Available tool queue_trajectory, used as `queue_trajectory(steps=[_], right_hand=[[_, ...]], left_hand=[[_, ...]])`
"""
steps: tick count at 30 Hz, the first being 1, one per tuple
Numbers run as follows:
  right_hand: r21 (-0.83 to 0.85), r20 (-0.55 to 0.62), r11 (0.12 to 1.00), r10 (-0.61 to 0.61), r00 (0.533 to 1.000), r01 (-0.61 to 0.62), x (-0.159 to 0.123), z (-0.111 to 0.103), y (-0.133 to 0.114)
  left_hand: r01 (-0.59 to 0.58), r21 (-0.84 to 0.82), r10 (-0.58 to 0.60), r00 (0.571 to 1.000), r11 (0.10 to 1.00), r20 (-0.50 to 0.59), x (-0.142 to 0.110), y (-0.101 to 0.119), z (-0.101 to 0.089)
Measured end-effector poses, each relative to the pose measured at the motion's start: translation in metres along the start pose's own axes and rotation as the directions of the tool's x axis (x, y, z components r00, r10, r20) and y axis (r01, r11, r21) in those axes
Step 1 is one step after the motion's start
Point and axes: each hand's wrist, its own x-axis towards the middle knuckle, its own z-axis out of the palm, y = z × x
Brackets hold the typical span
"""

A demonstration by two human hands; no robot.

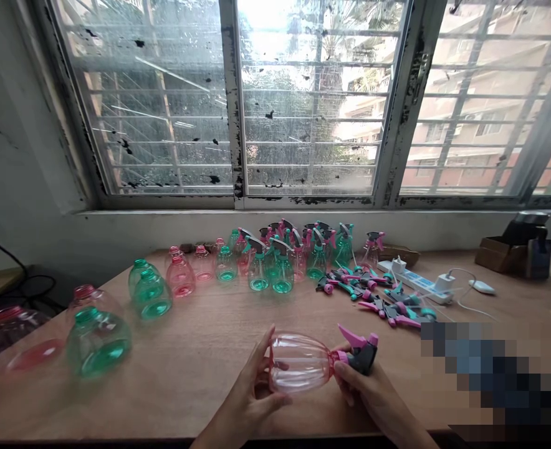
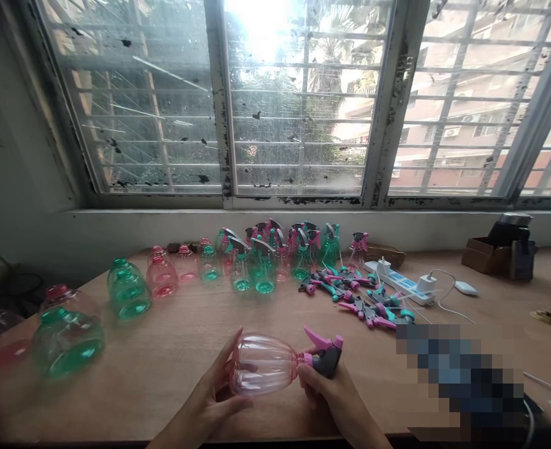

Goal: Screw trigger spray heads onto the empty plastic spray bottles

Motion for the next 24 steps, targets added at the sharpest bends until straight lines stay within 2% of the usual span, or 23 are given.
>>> queue_trajectory(steps=[4,10,12,15,18,24], right_hand=[[0.001,-0.004,1.000,-0.018,1.000,0.018,0.000,0.000,0.000],[-0.031,0.037,0.999,-0.022,0.999,0.023,-0.003,0.000,0.000],[-0.025,0.035,0.999,-0.033,0.999,0.034,-0.002,-0.001,0.002],[-0.012,0.006,1.000,-0.024,1.000,0.024,0.001,-0.003,0.005],[-0.013,-0.023,1.000,0.001,1.000,-0.001,0.003,-0.005,0.008],[0.028,0.021,1.000,-0.009,1.000,0.008,-0.001,-0.002,0.002]], left_hand=[[-0.002,0.015,0.001,1.000,1.000,0.012,-0.002,-0.002,0.000],[-0.018,-0.109,0.026,0.997,0.994,0.067,0.000,0.004,0.002],[-0.027,-0.082,0.032,0.998,0.996,0.062,0.001,0.002,0.001],[-0.063,0.008,0.063,0.998,0.998,0.000,0.003,-0.005,-0.001],[-0.085,0.024,0.084,0.996,0.996,0.011,0.003,-0.008,-0.002],[-0.033,-0.076,0.038,0.997,0.997,0.066,0.001,0.000,0.002]])
